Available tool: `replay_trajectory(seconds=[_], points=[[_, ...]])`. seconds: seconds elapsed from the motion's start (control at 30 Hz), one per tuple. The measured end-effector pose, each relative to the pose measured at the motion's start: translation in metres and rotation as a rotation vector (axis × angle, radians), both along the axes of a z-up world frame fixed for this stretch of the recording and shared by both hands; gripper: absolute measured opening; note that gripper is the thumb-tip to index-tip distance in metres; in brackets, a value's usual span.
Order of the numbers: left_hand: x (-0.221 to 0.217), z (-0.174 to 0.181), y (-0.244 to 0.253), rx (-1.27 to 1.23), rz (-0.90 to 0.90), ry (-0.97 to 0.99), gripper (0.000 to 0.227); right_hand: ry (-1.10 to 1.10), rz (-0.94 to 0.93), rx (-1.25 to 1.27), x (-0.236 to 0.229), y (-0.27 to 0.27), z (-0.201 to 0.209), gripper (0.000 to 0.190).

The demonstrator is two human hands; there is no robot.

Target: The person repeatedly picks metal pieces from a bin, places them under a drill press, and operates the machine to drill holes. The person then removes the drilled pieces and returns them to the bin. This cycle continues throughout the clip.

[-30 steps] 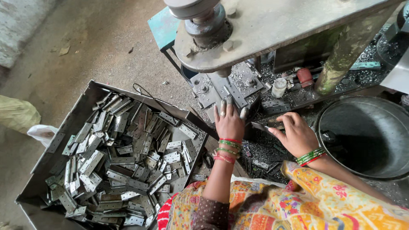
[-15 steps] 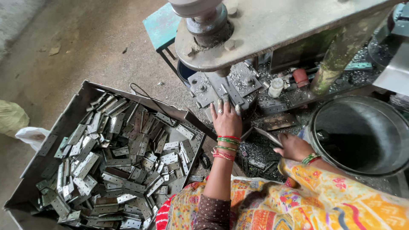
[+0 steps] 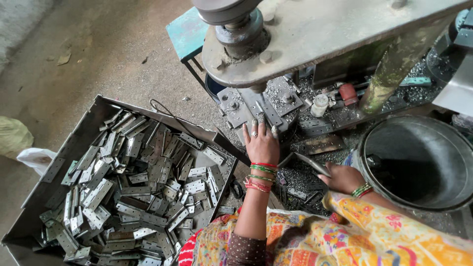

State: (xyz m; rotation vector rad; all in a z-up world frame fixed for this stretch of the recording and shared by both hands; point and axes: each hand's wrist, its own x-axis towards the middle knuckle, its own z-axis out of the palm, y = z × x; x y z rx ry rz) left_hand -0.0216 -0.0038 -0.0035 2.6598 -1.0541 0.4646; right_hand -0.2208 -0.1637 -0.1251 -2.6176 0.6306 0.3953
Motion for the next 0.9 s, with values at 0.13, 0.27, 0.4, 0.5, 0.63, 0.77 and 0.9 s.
replay_trajectory(seconds=[0.13, 0.27, 0.4, 0.5, 0.63, 0.77, 0.9], points=[[-0.006, -0.007, 0.008, 0.003, -0.023, -0.036, 0.032, 0.024, 0.053, 0.010, -0.005, 0.007, -0.005, 0.044], [0.012, -0.010, -0.008, 0.012, 0.013, -0.049, 0.031, 0.019, 0.054, -0.029, 0.018, -0.004, 0.032, 0.048], [0.025, -0.018, -0.013, -0.016, 0.024, 0.003, 0.029, 0.011, 0.084, -0.115, 0.023, -0.001, 0.052, 0.049], [0.031, -0.018, -0.011, 0.037, 0.040, 0.007, 0.030, 0.114, -0.023, 0.014, 0.008, 0.009, 0.044, 0.039], [0.014, -0.021, -0.002, 0.022, -0.002, -0.001, 0.027, -0.016, -0.027, -0.045, -0.015, 0.016, 0.025, 0.043], [0.019, -0.014, -0.006, -0.040, -0.014, 0.004, 0.026, -0.057, 0.050, -0.043, 0.016, -0.005, 0.041, 0.046], [0.020, -0.016, 0.004, -0.026, -0.050, 0.051, 0.030, 0.039, 0.067, -0.089, 0.029, 0.000, 0.060, 0.052]])
